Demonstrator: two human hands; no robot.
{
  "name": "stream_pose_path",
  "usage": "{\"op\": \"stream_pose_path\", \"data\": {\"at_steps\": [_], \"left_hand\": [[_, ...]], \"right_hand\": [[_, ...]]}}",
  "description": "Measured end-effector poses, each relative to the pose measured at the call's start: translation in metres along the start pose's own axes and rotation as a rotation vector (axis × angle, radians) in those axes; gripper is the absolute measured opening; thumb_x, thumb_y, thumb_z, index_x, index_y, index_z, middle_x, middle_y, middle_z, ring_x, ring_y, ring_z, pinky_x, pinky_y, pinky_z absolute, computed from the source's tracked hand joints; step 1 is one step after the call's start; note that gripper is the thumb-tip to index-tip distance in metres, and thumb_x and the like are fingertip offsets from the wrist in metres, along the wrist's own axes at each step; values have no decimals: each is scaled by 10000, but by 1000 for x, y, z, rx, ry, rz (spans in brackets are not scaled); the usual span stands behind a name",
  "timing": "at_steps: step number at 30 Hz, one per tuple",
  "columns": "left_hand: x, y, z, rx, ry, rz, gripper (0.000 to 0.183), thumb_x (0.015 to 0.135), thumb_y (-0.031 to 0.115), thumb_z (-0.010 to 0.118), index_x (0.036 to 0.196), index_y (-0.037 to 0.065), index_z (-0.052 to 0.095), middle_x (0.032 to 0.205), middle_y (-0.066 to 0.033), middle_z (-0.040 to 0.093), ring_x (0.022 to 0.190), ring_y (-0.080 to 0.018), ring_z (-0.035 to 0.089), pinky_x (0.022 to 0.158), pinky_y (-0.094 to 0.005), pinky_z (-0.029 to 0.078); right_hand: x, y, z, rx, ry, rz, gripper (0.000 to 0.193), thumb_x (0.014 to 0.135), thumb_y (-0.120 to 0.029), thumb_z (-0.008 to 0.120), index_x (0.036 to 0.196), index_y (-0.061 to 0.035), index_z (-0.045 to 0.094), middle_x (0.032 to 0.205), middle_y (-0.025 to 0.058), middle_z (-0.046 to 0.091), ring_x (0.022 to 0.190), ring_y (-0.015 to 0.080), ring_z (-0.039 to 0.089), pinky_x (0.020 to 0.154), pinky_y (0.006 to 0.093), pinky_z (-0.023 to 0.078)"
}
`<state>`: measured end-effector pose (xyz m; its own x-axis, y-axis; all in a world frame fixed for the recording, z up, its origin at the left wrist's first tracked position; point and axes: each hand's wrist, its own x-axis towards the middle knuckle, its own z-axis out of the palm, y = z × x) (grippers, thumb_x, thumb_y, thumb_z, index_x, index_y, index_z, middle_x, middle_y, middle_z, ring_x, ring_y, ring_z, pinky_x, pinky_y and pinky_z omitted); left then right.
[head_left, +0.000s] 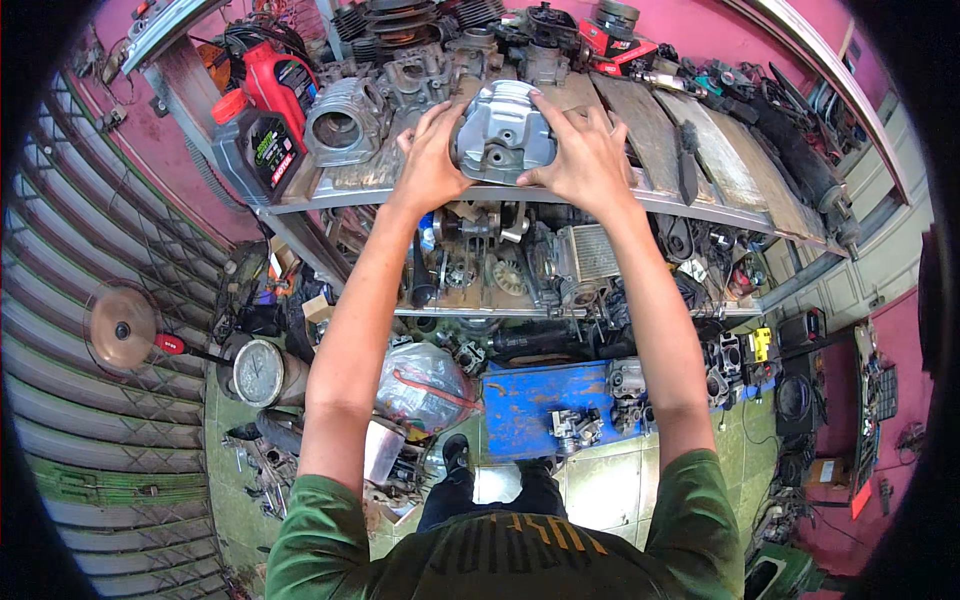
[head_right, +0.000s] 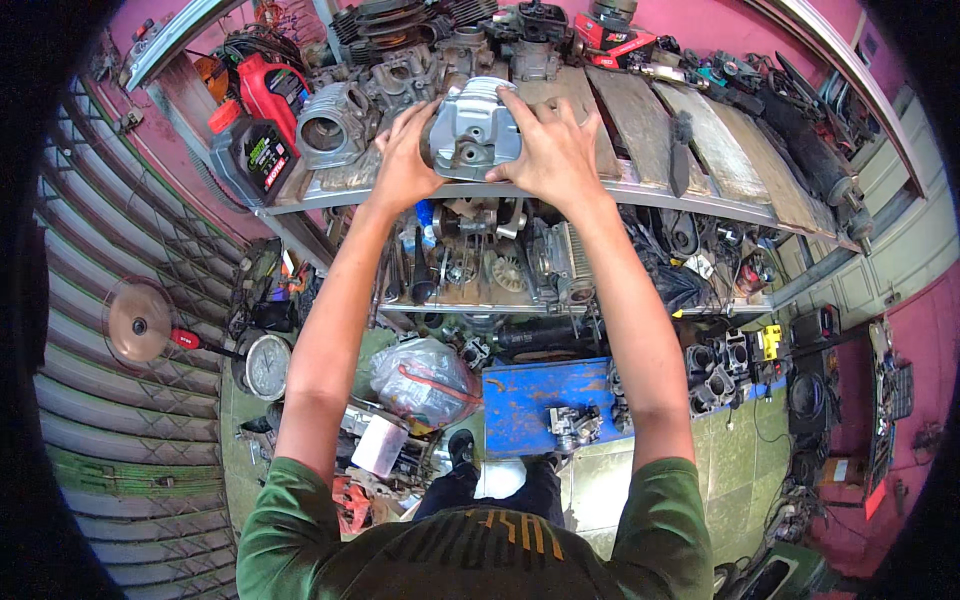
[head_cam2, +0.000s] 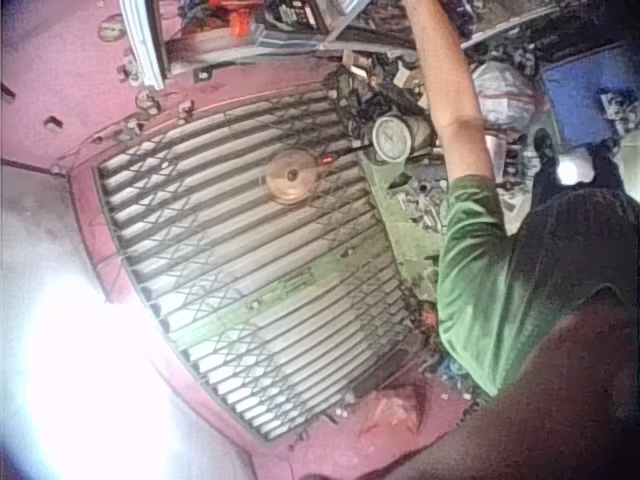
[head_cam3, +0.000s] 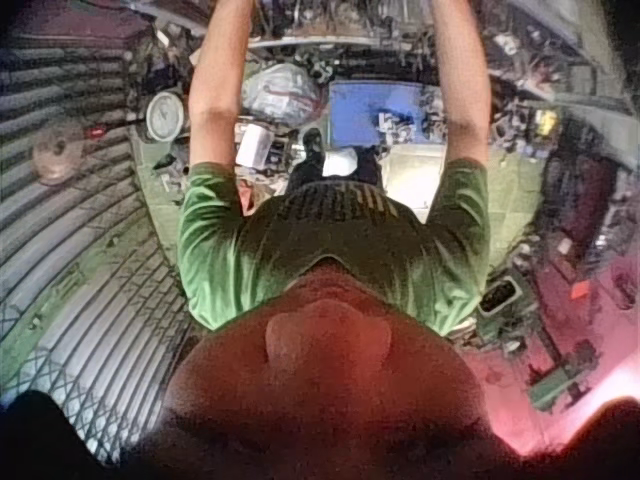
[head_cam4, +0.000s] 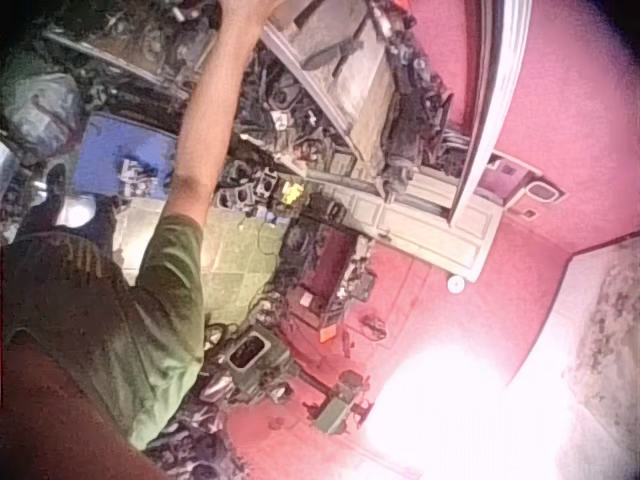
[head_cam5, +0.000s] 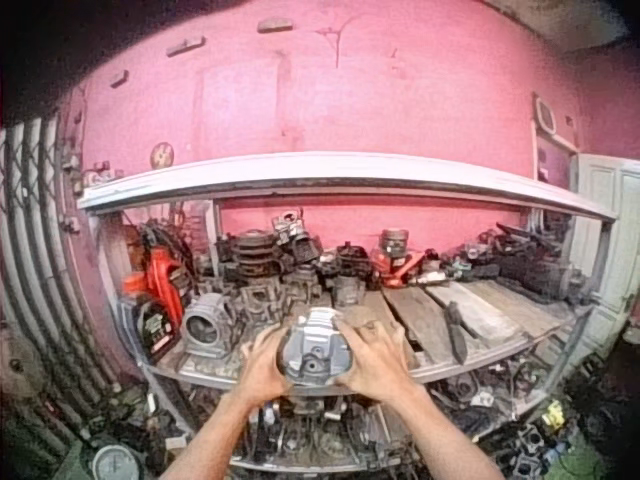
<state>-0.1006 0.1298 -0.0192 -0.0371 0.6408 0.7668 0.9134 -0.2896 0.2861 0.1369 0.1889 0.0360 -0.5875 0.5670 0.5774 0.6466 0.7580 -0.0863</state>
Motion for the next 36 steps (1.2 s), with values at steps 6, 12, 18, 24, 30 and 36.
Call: {"op": "stream_pose_path", "data": {"at_steps": [6, 12, 18, 24, 30, 36], "left_hand": [[14, -1, -39, 51, -377, -55, 1151, 578, 372, 981, 1569, 149, 438, 1631, -163, 393, 1521, -307, 350, 1156, -565, 251], [11, 11, -29, 12, -317, -85, 1124, 662, 329, 943, 1616, 251, 354, 1553, -112, 515, 1488, -303, 399, 1099, -590, 265], [25, 16, -9, 180, -185, 28, 1118, 667, 314, 929, 1618, 295, 343, 1627, -7, 425, 1517, -276, 354, 1074, -603, 284], [29, 21, 7, 218, -215, 29, 1016, 726, 146, 877, 1600, 287, 379, 1678, 11, 349, 1556, -234, 296, 1057, -622, 293], [32, 17, 10, 258, -193, 40, 999, 723, 177, 888, 1588, 276, 399, 1672, 11, 364, 1556, -240, 297, 1072, -590, 295], [41, 17, 25, 498, -197, 35, 1006, 747, 253, 892, 1604, 284, 365, 1683, 38, 344, 1565, -240, 273, 1098, -605, 308]], "right_hand": [[0, -4, 23, -38, 143, -27, 1073, 576, -458, 943, 1525, -215, 503, 1232, 98, 711, 1227, 331, 571, 1066, 665, 297], [-11, -13, 30, -134, 197, -15, 1010, 624, -388, 914, 1534, -233, 505, 1261, 67, 705, 1261, 303, 548, 1089, 630, 303], [0, 2, 40, -221, 212, 24, 1019, 678, -380, 892, 1580, -314, 424, 1468, 45, 594, 1306, 328, 530, 1087, 661, 315], [7, 16, 46, -226, 145, 8, 1064, 713, -384, 892, 1609, -390, 318, 1579, 26, 499, 1344, 341, 520, 1067, 764, 304], [17, 23, 42, -207, 75, -48, 1210, 608, -470, 933, 1615, -438, 262, 1609, 18, 465, 1405, 353, 487, 1066, 804, 286], [34, 31, 54, -250, 23, -12, 1161, 627, -451, 939, 1600, -340, 315, 1596, 44, 477, 1456, 353, 432, 1093, 828, 243]]}}
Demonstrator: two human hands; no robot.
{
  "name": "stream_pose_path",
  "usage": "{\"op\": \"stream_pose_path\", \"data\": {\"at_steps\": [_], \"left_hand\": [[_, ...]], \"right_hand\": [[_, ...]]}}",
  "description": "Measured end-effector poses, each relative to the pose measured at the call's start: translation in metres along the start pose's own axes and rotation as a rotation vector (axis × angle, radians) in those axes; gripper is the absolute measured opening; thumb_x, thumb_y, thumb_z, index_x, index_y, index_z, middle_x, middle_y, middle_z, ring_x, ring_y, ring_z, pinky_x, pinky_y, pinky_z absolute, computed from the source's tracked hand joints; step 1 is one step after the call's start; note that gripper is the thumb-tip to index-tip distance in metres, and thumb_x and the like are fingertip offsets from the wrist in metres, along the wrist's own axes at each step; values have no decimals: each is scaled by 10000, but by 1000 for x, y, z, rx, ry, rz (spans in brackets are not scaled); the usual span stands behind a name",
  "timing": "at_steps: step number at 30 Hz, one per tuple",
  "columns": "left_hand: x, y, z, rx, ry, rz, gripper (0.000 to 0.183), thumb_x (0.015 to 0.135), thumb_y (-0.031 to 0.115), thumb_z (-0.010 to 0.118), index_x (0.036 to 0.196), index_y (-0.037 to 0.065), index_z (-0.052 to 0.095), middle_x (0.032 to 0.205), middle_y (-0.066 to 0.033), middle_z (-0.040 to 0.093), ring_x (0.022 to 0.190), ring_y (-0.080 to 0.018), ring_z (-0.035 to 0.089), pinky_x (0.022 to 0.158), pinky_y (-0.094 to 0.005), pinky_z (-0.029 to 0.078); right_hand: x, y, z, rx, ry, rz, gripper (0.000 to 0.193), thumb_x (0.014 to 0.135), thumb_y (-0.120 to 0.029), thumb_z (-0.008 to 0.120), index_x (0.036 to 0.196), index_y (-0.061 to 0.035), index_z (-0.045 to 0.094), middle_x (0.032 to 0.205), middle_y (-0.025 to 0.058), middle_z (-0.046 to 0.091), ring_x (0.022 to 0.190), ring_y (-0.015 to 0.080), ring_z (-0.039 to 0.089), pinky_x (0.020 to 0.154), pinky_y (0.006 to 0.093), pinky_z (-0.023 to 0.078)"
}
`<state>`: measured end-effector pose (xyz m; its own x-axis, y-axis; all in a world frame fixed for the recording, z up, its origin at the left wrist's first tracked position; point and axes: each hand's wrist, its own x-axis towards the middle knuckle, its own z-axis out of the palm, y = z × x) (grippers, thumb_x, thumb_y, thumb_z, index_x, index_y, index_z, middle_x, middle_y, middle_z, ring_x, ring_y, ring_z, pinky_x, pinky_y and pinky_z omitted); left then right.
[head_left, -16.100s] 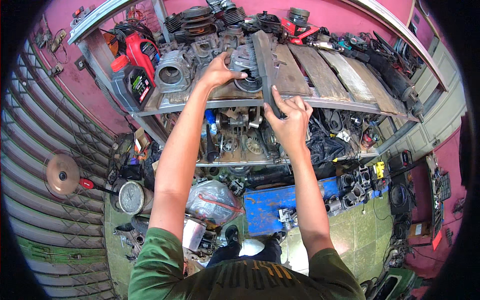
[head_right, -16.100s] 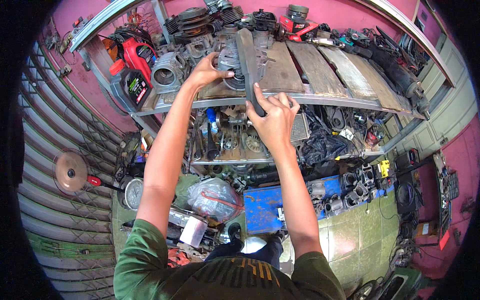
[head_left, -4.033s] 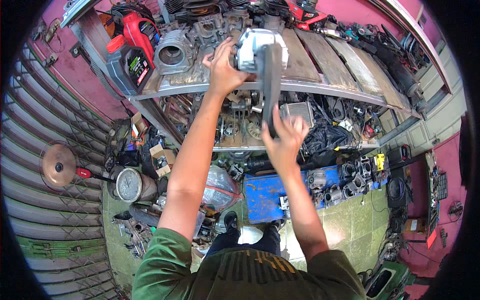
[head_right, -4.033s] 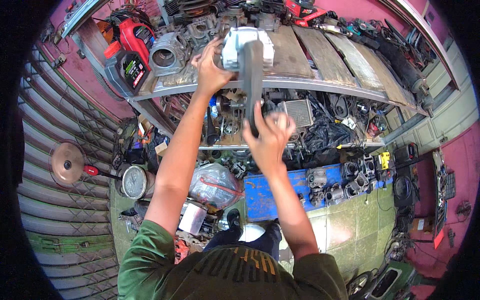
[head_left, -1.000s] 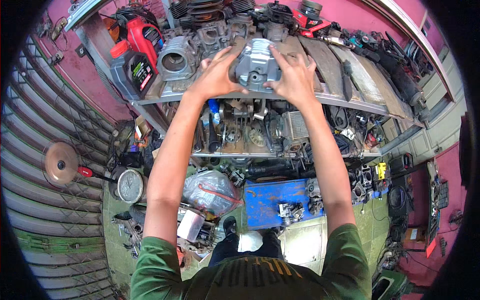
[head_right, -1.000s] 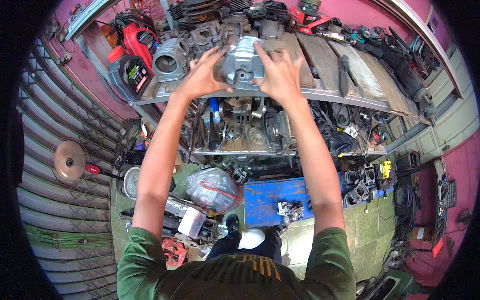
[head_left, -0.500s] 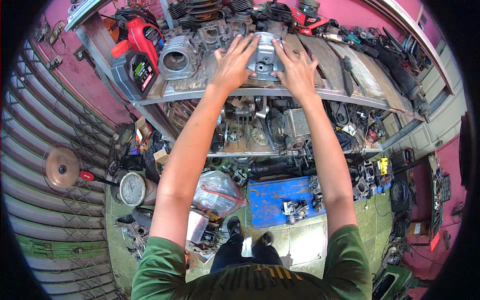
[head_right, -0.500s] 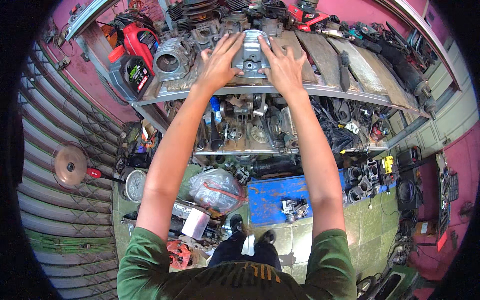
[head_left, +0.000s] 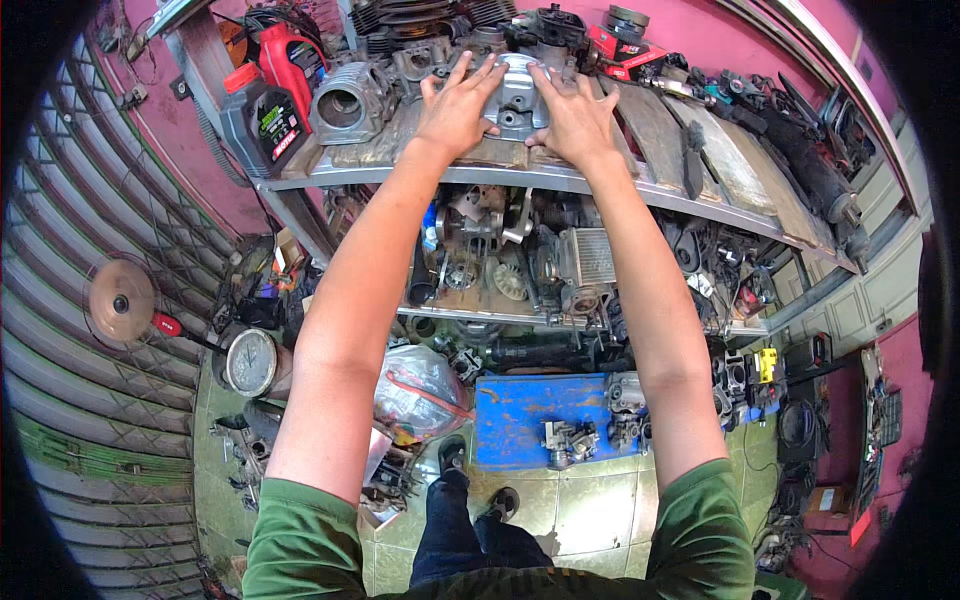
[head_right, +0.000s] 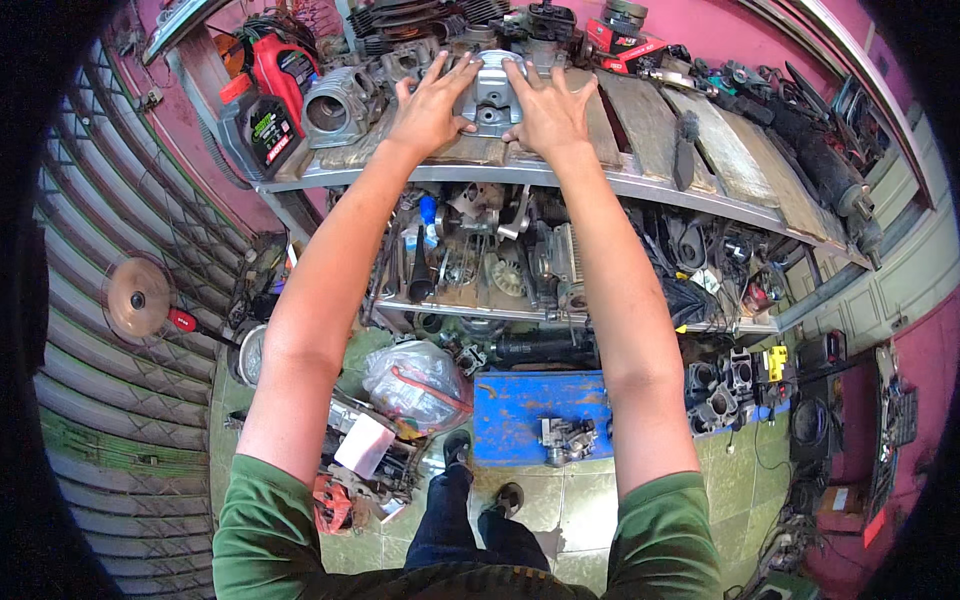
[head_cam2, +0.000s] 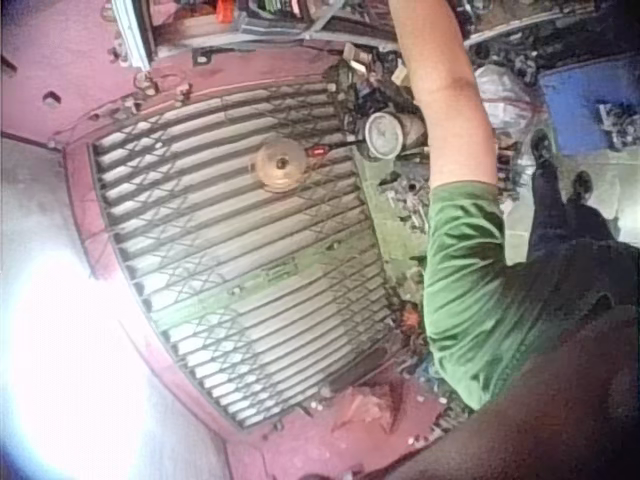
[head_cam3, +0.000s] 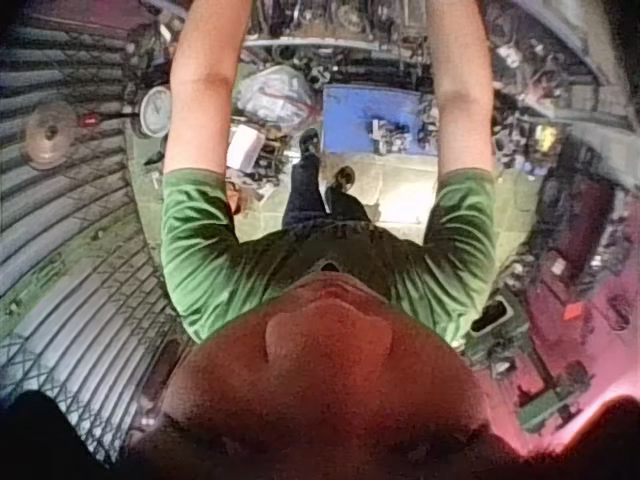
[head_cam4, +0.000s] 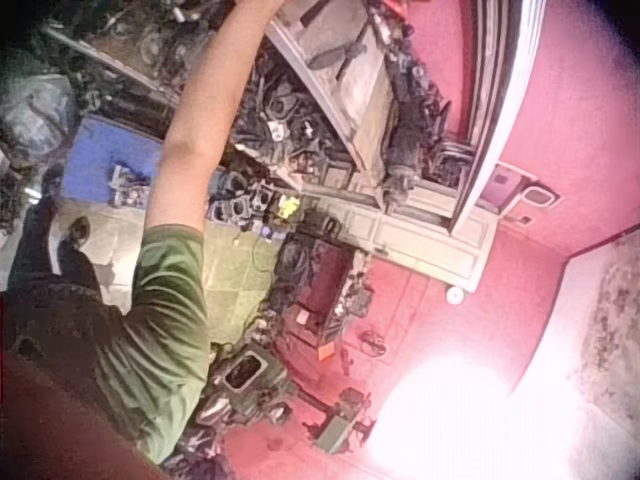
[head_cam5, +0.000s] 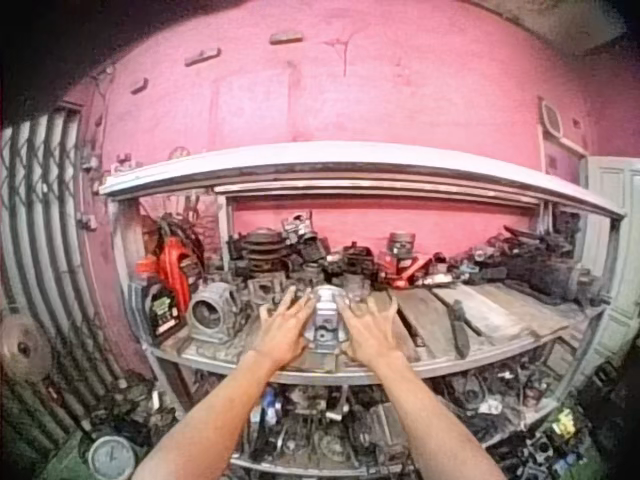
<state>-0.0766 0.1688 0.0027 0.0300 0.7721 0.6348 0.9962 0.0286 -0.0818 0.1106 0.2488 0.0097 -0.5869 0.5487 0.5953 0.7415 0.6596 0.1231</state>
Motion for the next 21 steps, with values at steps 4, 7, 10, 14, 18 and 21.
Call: {"op": "stream_pose_path", "data": {"at_steps": [4, 7, 10, 14, 18, 21], "left_hand": [[19, -4, 9, 23, -4, 12, 998, 750, 273, 893, 1600, 286, 370, 1676, 47, 357, 1564, -239, 274, 1098, -610, 310], [30, -7, 20, 88, -12, 1, 1004, 741, 311, 897, 1597, 286, 373, 1669, 45, 372, 1556, -230, 291, 1102, -610, 309], [37, -5, 32, 97, -10, -12, 1004, 739, 319, 898, 1595, 277, 375, 1668, 39, 373, 1550, -227, 303, 1093, -596, 313], [48, -14, 45, 89, 10, 1, 1004, 738, 317, 898, 1593, 269, 375, 1661, 35, 388, 1547, -227, 311, 1080, -586, 316], [58, -19, 56, 93, 19, -3, 1010, 731, 313, 899, 1593, 270, 373, 1652, 33, 403, 1546, -227, 317, 1071, -587, 315], [63, -20, 61, 101, 19, -17, 1011, 733, 307, 899, 1594, 272, 370, 1652, 35, 402, 1546, -226, 317, 1072, -602, 315]], "right_hand": [[14, 7, 15, -32, 80, 1, 1171, 590, -481, 935, 1592, -313, 354, 1549, 38, 538, 1448, 316, 450, 1068, 804, 285], [24, 11, 25, -39, 67, 16, 1170, 599, -481, 932, 1594, -296, 345, 1566, 40, 518, 1473, 317, 421, 1071, 804, 279], [31, 18, 36, -47, 61, 16, 1176, 605, -482, 929, 1598, -291, 328, 1577, 40, 505, 1483, 313, 406, 1069, 803, 283], [42, 20, 42, 5, 19, 15, 1125, 647, -400, 944, 1588, -263, 343, 1603, 40, 467, 1516, 300, 350, 1097, 829, 238], [54, 23, 55, 17, 44, 21, 1125, 643, -396, 947, 1586, -261, 349, 1589, 35, 483, 1511, 292, 351, 1085, 833, 248], [62, 27, 65, -27, 66, 17, 1154, 620, -431, 937, 1592, -285, 332, 1590, 46, 483, 1488, 301, 393, 1058, 801, 304]]}}
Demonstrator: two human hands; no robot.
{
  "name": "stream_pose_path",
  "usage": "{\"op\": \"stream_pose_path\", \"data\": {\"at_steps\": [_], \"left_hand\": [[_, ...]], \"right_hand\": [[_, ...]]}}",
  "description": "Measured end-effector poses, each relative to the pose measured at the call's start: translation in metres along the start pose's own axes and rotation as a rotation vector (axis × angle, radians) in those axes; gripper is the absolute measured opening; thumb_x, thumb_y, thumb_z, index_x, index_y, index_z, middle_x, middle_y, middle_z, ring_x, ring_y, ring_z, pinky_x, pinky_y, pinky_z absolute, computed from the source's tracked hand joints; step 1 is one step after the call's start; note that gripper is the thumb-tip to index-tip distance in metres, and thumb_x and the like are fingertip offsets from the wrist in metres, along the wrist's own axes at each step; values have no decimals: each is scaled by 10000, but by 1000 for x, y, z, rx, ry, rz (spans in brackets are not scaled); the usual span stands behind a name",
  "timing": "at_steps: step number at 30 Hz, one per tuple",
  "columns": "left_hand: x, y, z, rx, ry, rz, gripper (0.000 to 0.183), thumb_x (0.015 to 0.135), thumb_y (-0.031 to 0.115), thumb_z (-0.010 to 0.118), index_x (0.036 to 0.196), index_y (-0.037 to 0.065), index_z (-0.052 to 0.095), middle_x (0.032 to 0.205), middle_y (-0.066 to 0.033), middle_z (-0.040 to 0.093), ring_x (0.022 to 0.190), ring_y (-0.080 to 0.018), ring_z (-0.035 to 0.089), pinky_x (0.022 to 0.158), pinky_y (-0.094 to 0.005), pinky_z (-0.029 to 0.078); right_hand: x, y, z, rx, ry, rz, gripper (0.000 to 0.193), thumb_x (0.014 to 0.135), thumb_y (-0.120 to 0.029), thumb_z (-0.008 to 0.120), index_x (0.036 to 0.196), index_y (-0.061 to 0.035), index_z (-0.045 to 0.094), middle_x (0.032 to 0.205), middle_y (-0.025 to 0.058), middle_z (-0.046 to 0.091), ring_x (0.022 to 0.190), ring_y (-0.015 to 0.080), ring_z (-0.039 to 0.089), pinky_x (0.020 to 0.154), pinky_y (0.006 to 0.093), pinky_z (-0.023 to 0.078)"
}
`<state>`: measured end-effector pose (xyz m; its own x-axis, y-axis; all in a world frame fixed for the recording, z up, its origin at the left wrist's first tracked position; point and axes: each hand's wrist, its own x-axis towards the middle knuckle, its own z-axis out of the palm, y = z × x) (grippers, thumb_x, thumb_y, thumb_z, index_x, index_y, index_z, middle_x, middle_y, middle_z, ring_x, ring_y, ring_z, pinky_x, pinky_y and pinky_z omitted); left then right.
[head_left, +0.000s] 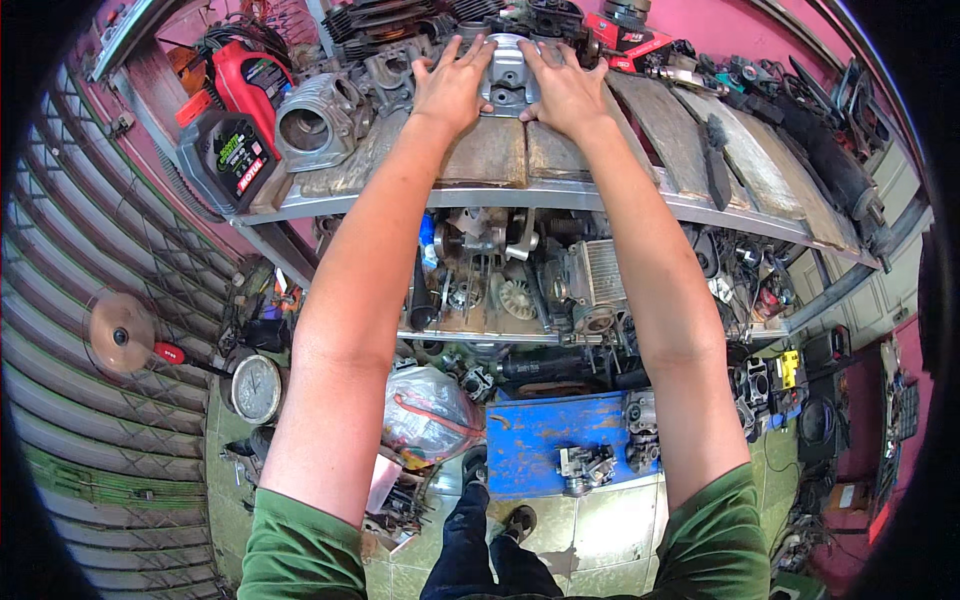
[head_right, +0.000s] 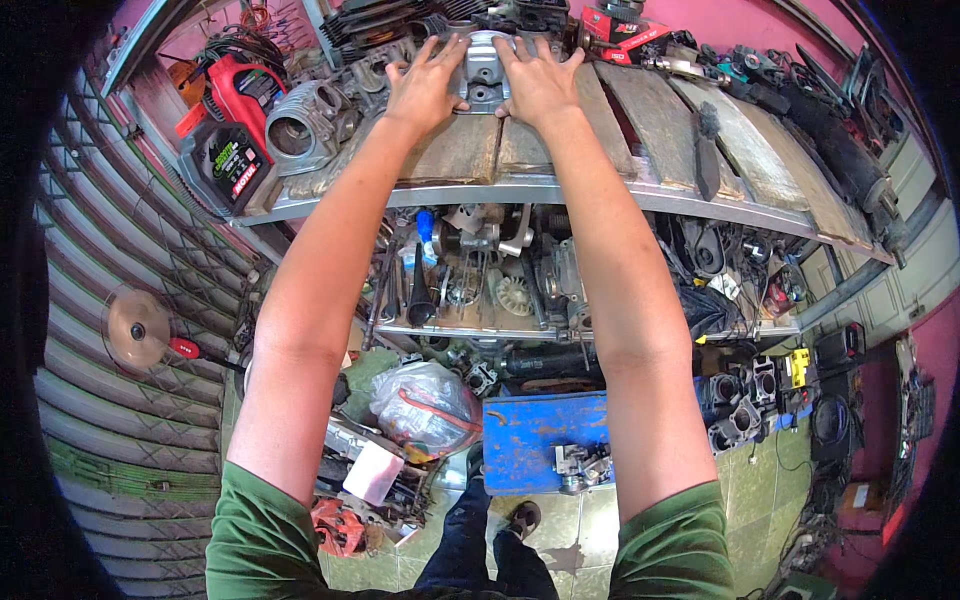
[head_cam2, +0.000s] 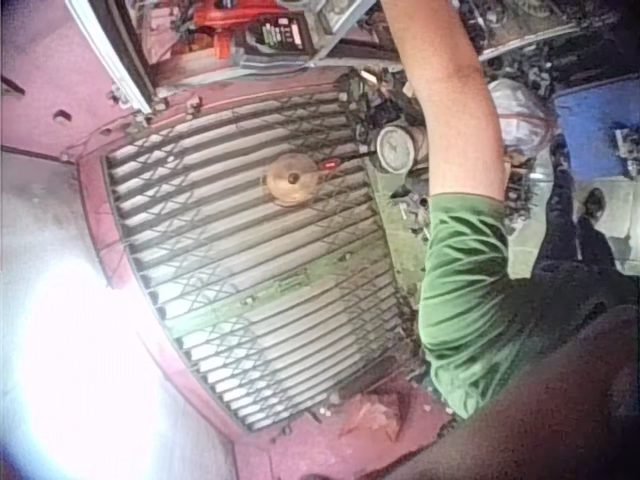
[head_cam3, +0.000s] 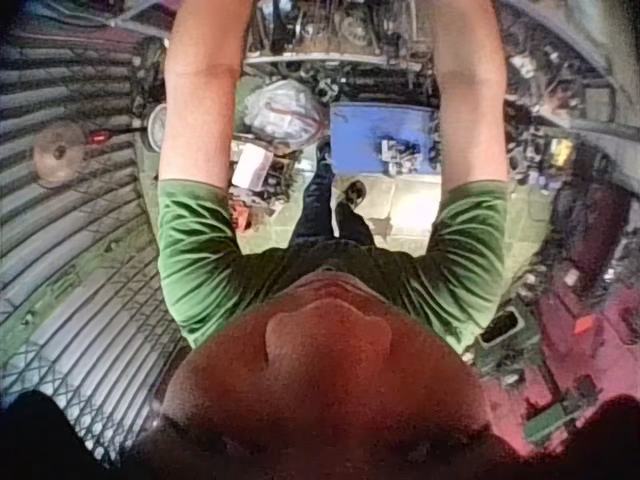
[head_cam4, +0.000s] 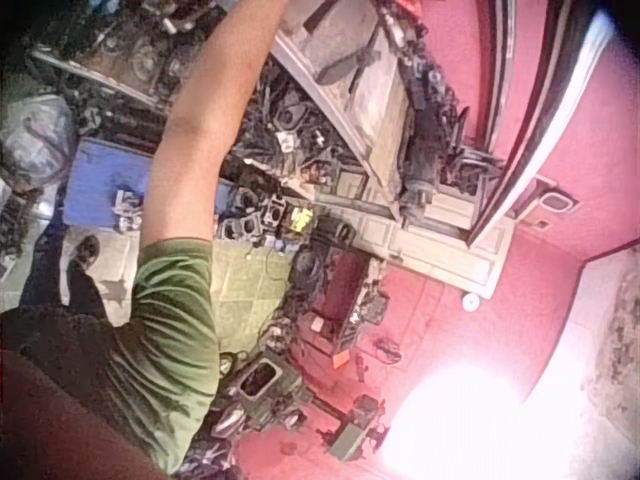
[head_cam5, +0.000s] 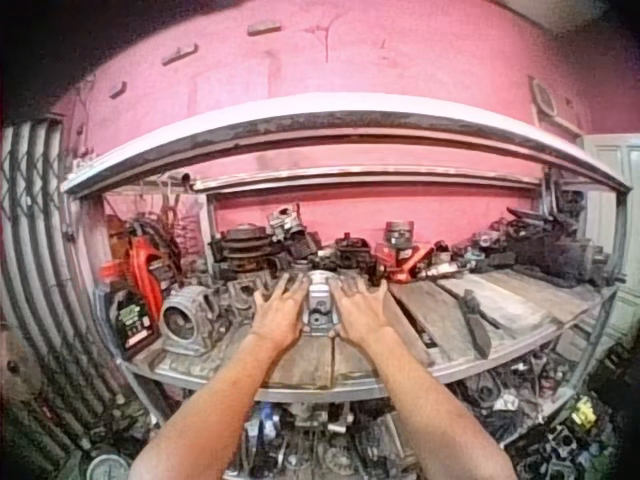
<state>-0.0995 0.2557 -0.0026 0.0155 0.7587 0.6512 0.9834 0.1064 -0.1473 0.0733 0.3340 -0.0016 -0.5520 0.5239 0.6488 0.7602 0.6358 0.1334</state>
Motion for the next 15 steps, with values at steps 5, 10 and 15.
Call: {"op": "stream_pose_path", "data": {"at_steps": [5, 10, 15], "left_hand": [[9, 0, 9, 39, -14, -34, 1021, 736, 282, 898, 1600, 276, 354, 1657, 36, 394, 1543, -224, 322, 1071, -612, 313], [13, -3, 14, 61, -20, -22, 968, 773, 290, 886, 1588, 239, 367, 1660, 34, 388, 1543, -227, 321, 1090, -614, 302], [13, -1, 19, 86, -19, -27, 1010, 762, 270, 885, 1605, 252, 330, 1674, 26, 363, 1537, -225, 327, 1063, -601, 312]], "right_hand": [[10, 0, 9, 4, -19, 11, 1144, 629, -411, 940, 1590, -276, 334, 1587, 53, 486, 1487, 301, 393, 1057, 802, 306], [17, 3, 13, 2, -53, 4, 1144, 630, -413, 941, 1590, -262, 337, 1584, 54, 488, 1488, 299, 394, 1056, 807, 299], [16, 5, 15, 27, -2, -6, 1142, 620, -423, 944, 1582, -252, 353, 1575, 53, 499, 1478, 296, 407, 1052, 807, 288]]}}
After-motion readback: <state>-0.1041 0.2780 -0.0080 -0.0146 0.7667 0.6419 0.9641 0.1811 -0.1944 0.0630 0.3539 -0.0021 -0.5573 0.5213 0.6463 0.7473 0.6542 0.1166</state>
